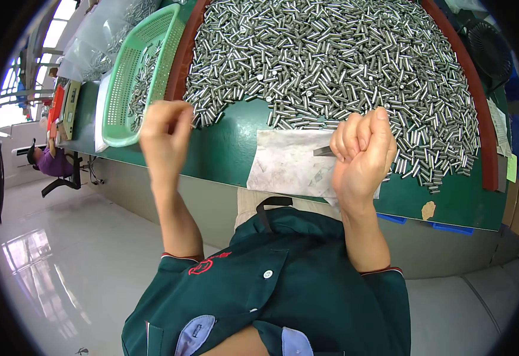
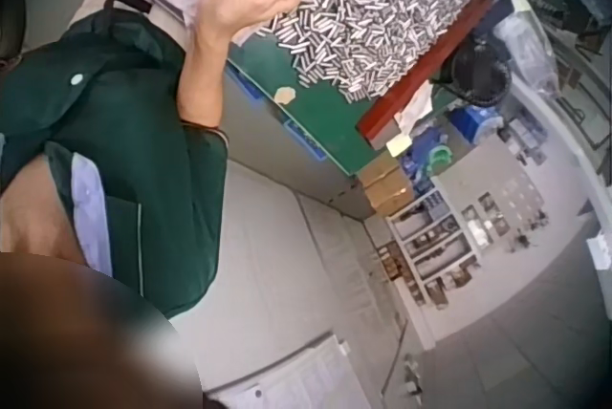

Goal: The recorder is inspecting and sorting small metal screws from a large pile into a separate tray.

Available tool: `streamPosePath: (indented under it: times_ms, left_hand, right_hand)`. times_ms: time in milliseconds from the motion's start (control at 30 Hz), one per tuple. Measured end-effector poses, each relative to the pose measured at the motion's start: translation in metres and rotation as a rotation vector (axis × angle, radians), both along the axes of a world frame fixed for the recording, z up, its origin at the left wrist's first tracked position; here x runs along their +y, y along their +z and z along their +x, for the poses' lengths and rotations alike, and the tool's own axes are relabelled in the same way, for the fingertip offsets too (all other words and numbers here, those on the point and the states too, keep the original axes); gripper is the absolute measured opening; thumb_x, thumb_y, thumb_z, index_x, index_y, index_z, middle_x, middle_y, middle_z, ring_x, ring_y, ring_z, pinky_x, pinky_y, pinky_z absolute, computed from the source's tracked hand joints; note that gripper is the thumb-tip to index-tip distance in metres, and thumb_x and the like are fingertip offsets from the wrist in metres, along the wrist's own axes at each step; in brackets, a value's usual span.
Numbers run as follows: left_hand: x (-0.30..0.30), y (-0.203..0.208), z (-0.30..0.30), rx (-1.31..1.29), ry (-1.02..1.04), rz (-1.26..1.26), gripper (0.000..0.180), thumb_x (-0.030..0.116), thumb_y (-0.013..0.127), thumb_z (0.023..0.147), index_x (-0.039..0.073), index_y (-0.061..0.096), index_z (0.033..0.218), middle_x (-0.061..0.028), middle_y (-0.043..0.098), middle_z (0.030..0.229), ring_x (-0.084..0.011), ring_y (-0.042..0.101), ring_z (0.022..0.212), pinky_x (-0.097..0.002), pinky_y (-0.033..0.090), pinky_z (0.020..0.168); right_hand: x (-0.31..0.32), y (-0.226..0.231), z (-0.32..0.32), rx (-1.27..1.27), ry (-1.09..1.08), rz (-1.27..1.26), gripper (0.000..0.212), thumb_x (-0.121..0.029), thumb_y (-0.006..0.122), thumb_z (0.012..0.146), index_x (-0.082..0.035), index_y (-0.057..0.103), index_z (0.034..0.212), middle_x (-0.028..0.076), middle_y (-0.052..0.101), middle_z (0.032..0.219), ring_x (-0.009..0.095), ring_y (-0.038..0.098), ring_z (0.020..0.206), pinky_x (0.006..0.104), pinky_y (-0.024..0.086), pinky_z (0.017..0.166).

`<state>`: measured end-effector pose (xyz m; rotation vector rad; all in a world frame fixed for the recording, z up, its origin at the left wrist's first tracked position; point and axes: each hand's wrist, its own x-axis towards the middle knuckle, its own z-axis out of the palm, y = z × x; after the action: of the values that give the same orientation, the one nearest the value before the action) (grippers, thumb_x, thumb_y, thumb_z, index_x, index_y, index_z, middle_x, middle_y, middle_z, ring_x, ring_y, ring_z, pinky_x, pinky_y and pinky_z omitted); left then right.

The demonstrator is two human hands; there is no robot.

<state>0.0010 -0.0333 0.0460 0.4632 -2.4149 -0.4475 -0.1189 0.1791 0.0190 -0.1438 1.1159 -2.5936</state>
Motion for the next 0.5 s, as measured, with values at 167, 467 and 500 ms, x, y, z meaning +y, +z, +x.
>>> streamPosePath:
  times_ms: [167,467,500]
  left_hand:
    - [0.020,-0.035,-0.006,-0.108,0.008,-0.053,0.012,0.002,0.064,0.064,0.002,0.058,0.074,-0.0095,0.050,0.067,-0.0269,0.048,0.066,-0.0355,0.039,0.058]
    - [0.033,-0.021,-0.008,-0.371,0.085,-0.091,0.014,0.008,0.063,0.068,0.001,0.051,0.065,-0.0125,0.053,0.059,-0.0293,0.052,0.059,-0.0385,0.040,0.055]
    - [0.033,-0.019,-0.009,-0.408,0.088,-0.095,0.015,0.007,0.063,0.068,0.000,0.051,0.064,-0.0139,0.054,0.060,-0.0303,0.053,0.059,-0.0390,0.041,0.055]
  right_hand:
    - [-0.004,0.000,0.001,-0.001,0.011,-0.014,0.039,-0.023,0.029,0.092,-0.012,0.024,0.055,-0.002,0.024,0.044,0.006,0.016,0.038,0.0220,0.016,0.036]
    - [-0.004,0.005,0.003,-0.025,-0.006,-0.011,0.039,-0.024,0.030,0.092,-0.012,0.024,0.055,-0.001,0.024,0.043,0.007,0.016,0.037,0.0223,0.016,0.035]
    - [-0.003,0.005,0.003,-0.037,-0.010,-0.015,0.040,-0.024,0.031,0.092,-0.012,0.025,0.055,-0.001,0.024,0.044,0.007,0.016,0.037,0.0224,0.016,0.035]
